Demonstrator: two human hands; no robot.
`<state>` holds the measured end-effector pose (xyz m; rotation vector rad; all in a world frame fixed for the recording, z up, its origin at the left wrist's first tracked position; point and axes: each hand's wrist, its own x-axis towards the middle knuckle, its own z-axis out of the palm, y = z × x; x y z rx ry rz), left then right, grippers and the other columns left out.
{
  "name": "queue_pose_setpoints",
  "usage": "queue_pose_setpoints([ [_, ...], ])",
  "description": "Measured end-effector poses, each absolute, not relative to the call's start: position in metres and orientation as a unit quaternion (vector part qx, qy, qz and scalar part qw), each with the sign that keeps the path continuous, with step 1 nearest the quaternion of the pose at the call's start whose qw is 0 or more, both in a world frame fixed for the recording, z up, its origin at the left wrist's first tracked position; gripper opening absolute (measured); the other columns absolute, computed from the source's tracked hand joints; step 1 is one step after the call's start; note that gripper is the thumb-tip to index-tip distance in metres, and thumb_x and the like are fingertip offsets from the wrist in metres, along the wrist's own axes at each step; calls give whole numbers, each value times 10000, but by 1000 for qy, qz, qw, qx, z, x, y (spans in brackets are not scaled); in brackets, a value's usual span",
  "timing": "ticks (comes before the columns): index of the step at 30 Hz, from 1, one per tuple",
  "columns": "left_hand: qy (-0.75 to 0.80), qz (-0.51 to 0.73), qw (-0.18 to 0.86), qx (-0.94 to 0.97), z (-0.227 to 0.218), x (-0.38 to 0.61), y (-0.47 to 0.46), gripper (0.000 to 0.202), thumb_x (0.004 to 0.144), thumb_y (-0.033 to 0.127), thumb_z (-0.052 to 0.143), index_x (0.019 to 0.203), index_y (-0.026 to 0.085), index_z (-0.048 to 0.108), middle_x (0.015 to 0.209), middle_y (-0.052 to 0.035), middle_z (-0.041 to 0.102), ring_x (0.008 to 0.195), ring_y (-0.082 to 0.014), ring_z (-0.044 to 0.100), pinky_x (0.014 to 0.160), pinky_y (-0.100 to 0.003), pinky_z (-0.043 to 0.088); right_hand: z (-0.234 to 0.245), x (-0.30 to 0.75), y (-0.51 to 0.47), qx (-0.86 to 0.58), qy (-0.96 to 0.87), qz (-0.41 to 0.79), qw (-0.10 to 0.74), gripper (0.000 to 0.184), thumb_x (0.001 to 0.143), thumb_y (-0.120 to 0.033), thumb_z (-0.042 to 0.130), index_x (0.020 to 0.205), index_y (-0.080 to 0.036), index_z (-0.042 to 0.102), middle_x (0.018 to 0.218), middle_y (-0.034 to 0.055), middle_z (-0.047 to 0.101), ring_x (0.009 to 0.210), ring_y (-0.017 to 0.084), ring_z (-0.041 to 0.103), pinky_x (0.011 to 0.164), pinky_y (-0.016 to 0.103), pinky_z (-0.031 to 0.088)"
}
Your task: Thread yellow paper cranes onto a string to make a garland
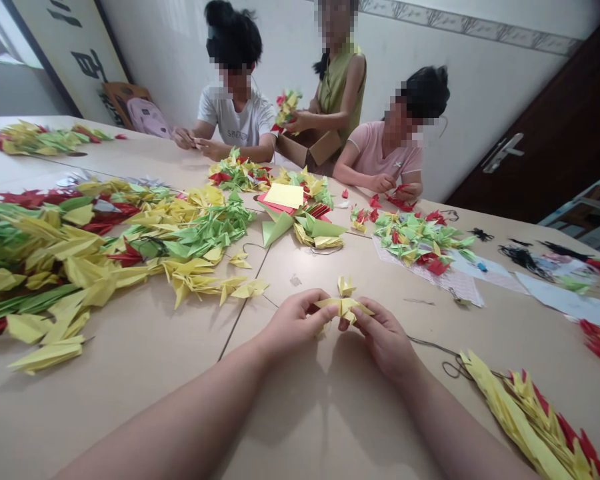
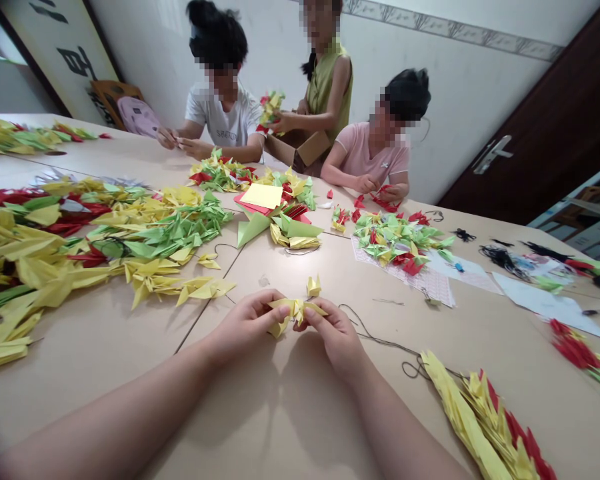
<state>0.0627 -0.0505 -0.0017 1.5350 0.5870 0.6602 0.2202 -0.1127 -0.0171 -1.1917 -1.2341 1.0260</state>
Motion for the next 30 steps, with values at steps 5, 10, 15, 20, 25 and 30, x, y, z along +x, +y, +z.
queue_pose_setpoints([
  [5,288,279,595,697,-2,64,-50,318,783,436,482,650,147,481,589,31,452,537,-74,405,491,-181,340,-8,217,-114,-517,-576,398,493,236,810,-368,502,695,-179,581,655,15,566,659,142,543,657,275,446],
  [10,294,285,618,671,-3,64,-50,337,766,468,486,654,151,463,573,37,435,508,-71,394,486,-190,332,-9,217,-114,-518,-568,395,503,255,827,-363,479,673,-180,566,669,12,557,684,144,538,694,279,436],
  [15,281,292,667,625,-2,65,-51,363,733,502,520,658,154,452,568,37,443,493,-64,389,482,-191,328,-15,218,-113,-500,-536,419,536,225,815,-341,504,674,-183,579,666,11,549,703,151,536,697,285,442],
  [20,278,297,682,608,1,66,-52,377,712,510,544,646,152,447,569,39,444,497,-59,379,484,-188,324,-17,218,-113,-481,-498,458,557,201,803,-322,524,673,-184,593,645,2,555,679,140,536,684,277,440],
  [25,248,302,720,573,0,67,-52,364,716,487,563,644,153,437,584,42,451,514,-56,378,501,-181,318,-13,214,-113,-454,-448,510,577,180,772,-323,558,675,-178,604,608,-1,555,609,124,520,630,266,436],
  [30,226,299,730,571,-2,67,-50,328,753,449,543,667,149,446,605,30,487,534,-59,398,517,-178,331,-12,213,-112,-442,-426,531,584,166,759,-314,569,674,-175,598,606,-4,557,589,116,518,607,255,435],
])
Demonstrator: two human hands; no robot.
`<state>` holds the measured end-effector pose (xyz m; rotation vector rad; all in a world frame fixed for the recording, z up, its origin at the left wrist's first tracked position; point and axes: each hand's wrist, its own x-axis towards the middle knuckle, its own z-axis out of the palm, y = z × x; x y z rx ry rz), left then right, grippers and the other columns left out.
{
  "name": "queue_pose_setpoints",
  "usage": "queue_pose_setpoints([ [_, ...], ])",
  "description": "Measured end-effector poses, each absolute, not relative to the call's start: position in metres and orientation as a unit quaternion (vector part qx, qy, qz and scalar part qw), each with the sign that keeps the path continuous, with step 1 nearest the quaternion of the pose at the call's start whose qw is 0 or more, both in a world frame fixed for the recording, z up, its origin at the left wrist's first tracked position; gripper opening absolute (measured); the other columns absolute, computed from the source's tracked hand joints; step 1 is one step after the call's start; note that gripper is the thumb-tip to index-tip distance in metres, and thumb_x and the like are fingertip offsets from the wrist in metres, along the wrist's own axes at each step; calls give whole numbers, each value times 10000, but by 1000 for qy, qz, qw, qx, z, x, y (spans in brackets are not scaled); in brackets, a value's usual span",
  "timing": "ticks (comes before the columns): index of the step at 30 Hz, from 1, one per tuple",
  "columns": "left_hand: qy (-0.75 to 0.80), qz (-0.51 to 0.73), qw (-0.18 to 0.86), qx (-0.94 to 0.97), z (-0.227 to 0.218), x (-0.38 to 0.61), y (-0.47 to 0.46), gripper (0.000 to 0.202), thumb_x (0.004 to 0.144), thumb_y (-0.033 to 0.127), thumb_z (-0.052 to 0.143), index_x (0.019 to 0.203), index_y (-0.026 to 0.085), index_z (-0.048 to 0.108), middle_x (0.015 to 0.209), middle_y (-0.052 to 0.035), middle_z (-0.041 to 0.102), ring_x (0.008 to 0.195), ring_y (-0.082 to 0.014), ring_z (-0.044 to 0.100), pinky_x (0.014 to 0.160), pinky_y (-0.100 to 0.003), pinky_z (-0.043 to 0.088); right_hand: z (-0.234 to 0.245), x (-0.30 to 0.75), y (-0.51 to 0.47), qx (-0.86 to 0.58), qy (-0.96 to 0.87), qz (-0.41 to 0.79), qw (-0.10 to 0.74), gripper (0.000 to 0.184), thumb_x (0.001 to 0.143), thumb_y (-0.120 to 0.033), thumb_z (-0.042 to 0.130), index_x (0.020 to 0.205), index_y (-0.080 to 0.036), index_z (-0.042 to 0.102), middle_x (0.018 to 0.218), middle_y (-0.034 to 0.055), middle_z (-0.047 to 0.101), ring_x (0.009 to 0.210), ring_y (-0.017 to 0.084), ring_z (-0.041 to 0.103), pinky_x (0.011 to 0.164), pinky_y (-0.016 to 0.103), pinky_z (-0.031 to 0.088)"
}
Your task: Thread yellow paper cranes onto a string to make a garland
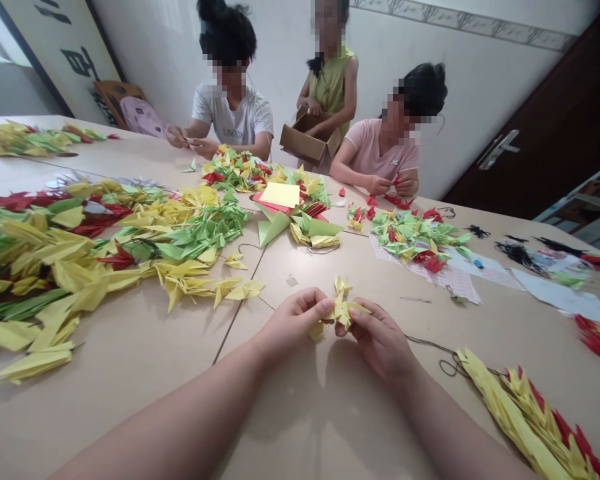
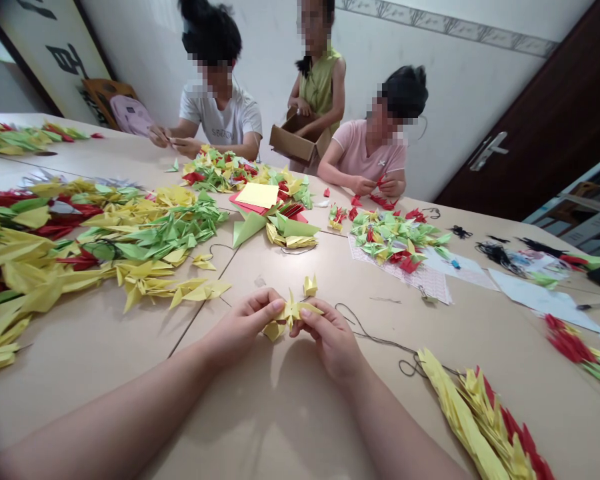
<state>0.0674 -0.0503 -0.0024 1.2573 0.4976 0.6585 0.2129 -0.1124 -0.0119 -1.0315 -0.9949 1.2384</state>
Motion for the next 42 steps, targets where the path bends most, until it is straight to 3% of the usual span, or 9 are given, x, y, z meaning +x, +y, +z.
queue_pose_setpoints([
  [5,279,288,653,643,-4,66,-47,316,769,446,503,651,159,441,561,50,433,497,-64,386,483,-181,324,-15,217,-111,-487,-483,466,558,154,782,-322,554,711,-186,562,647,-7,553,647,122,531,653,262,440],
  [10,322,285,545,720,-3,66,-47,266,769,400,496,664,156,497,611,39,460,576,-86,433,533,-189,348,-20,221,-110,-490,-523,373,589,137,767,-287,586,851,-245,485,699,-31,546,622,108,524,593,238,435],
  [16,325,275,564,708,-4,65,-46,246,749,403,518,721,159,520,614,38,476,542,-83,435,508,-188,355,-20,223,-113,-499,-581,370,526,91,772,-295,577,800,-224,528,749,-1,548,685,123,529,612,239,420],
  [42,290,269,613,684,-12,65,-43,281,748,421,533,689,162,440,584,44,433,510,-73,422,467,-183,339,-17,222,-111,-519,-506,432,537,228,686,-317,671,697,-206,471,657,-31,507,546,79,428,465,186,314],
])
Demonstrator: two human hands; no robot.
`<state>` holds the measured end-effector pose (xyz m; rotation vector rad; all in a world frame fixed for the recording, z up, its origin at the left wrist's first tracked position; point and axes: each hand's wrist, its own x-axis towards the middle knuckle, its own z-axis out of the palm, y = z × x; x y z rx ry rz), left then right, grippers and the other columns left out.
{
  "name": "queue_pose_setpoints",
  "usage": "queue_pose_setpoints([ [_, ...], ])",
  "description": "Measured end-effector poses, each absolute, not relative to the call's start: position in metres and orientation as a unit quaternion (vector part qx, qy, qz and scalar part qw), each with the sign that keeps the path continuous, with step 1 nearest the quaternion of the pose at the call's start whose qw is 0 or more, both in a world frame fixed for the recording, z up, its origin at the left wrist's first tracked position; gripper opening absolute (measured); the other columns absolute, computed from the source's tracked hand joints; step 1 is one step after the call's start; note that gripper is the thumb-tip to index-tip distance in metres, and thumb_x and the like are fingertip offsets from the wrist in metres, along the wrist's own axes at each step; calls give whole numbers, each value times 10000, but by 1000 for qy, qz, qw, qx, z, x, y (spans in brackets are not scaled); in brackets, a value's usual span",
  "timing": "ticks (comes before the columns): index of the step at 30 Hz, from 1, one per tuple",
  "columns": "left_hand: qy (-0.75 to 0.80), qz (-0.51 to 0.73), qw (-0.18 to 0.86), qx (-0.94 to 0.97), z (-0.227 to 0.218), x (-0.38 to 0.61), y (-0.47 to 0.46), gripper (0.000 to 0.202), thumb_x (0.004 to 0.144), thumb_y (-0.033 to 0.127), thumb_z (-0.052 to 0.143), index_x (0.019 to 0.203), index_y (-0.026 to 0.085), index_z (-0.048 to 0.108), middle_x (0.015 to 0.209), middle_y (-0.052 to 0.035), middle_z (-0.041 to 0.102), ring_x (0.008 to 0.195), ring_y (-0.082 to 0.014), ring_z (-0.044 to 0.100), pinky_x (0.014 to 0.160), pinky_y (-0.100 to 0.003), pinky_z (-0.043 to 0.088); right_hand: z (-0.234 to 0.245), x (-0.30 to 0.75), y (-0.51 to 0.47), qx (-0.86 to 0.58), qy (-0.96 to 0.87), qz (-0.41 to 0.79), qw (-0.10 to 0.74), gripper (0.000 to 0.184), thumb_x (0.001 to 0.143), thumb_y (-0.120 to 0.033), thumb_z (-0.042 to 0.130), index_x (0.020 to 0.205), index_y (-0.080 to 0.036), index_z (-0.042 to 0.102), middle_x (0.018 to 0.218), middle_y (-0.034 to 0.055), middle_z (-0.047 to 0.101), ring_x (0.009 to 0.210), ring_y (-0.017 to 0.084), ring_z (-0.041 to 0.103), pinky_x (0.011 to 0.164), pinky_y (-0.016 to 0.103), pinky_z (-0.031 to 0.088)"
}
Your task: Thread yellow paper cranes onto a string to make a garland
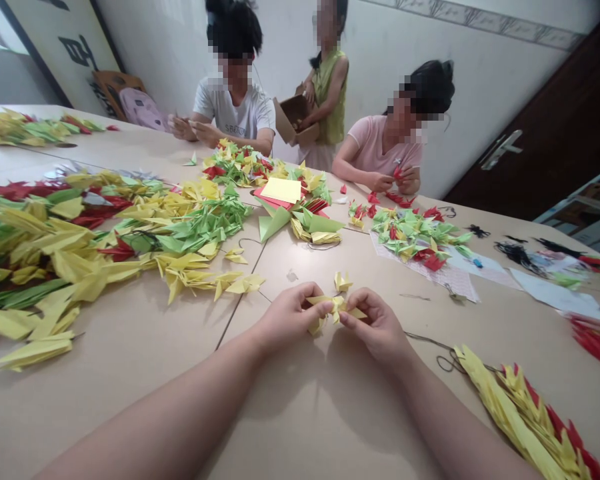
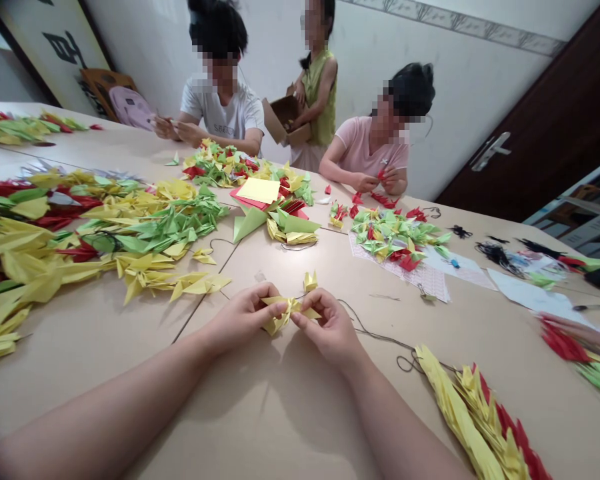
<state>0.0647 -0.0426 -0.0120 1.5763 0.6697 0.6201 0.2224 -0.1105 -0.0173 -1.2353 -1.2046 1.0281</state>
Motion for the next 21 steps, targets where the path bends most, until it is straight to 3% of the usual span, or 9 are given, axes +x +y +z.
queue_pose_setpoints([
  [5,292,260,620,680,-8,65,-44,297,744,429,540,680,160,431,574,45,445,503,-74,444,470,-184,355,-17,225,-109,-515,-507,416,552,204,713,-333,643,671,-197,496,607,-37,493,560,84,444,525,203,351],
  [21,293,231,604,704,-10,65,-44,252,752,394,520,702,154,461,591,28,467,541,-92,458,488,-196,342,-19,229,-108,-549,-491,394,550,237,696,-383,646,674,-199,498,594,-32,473,538,99,438,511,220,351],
])
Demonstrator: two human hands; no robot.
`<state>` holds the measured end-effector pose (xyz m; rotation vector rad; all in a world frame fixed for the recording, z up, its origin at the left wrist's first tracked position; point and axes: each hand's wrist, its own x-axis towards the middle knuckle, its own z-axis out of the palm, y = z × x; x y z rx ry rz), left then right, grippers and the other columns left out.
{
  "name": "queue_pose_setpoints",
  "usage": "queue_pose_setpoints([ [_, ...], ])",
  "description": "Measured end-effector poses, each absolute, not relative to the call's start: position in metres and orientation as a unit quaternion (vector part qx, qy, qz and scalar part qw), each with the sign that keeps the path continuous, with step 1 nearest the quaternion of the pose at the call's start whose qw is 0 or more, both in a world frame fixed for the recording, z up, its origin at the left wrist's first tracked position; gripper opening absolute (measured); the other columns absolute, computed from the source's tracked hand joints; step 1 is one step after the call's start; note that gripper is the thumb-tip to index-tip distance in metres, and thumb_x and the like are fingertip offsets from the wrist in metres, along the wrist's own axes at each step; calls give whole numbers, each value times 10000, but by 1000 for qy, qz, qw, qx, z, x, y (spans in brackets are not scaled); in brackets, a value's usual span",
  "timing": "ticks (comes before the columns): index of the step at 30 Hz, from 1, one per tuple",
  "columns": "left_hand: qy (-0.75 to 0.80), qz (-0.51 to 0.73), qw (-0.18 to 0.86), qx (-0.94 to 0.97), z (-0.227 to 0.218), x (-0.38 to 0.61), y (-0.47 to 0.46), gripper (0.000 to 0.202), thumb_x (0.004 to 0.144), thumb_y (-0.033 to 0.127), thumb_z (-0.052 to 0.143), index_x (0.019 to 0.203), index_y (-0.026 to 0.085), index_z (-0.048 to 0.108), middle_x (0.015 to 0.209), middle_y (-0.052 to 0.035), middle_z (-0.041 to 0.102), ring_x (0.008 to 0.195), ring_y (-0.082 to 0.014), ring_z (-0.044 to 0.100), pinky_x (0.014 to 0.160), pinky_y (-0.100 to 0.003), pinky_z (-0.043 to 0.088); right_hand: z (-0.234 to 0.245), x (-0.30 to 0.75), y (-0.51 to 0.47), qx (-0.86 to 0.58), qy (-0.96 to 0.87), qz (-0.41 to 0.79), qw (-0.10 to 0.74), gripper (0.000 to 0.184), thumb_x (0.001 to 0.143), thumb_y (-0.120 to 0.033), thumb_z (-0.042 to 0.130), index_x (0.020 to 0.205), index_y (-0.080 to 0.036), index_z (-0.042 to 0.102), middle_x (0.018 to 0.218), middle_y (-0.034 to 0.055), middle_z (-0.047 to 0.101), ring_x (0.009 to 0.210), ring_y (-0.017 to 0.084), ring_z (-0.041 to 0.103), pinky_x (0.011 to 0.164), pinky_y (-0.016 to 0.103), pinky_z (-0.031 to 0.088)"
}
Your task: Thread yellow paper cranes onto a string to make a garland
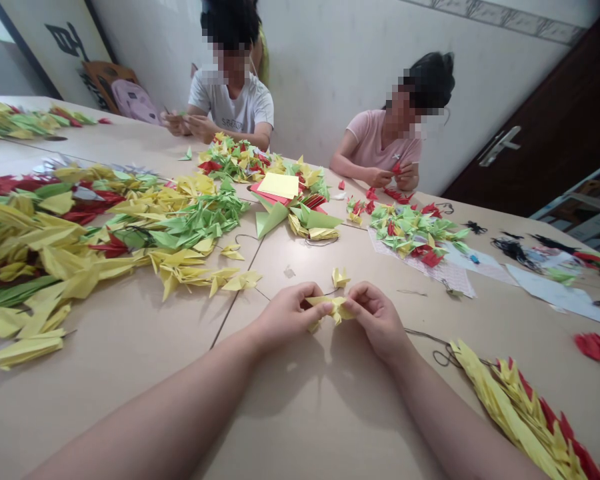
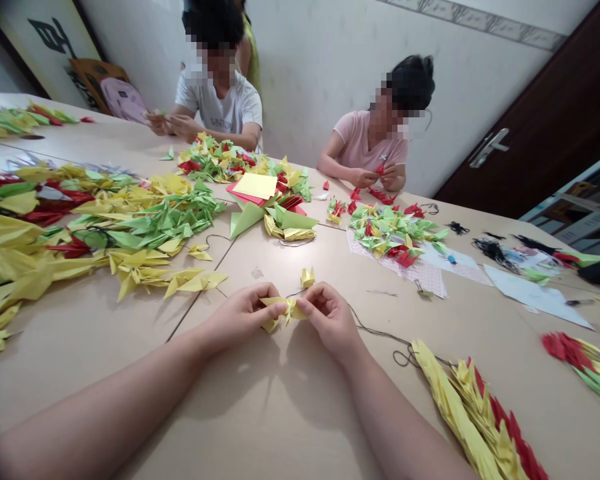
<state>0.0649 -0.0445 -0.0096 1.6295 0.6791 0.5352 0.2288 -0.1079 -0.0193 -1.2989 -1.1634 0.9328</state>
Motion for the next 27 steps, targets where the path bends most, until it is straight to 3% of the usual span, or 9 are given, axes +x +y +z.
queue_pose_setpoints([
  [7,309,229,586,713,-9,64,-45,244,753,394,510,702,159,468,582,31,474,541,-95,454,491,-197,341,-17,227,-109,-537,-526,384,536,175,717,-330,637,696,-201,520,611,-34,485,549,91,444,521,214,365],
  [27,316,223,576,720,-7,65,-45,228,728,376,528,671,161,478,548,37,480,512,-92,444,481,-191,340,-17,227,-110,-544,-527,388,524,207,702,-372,636,690,-202,517,612,-28,500,539,99,463,509,223,382],
])
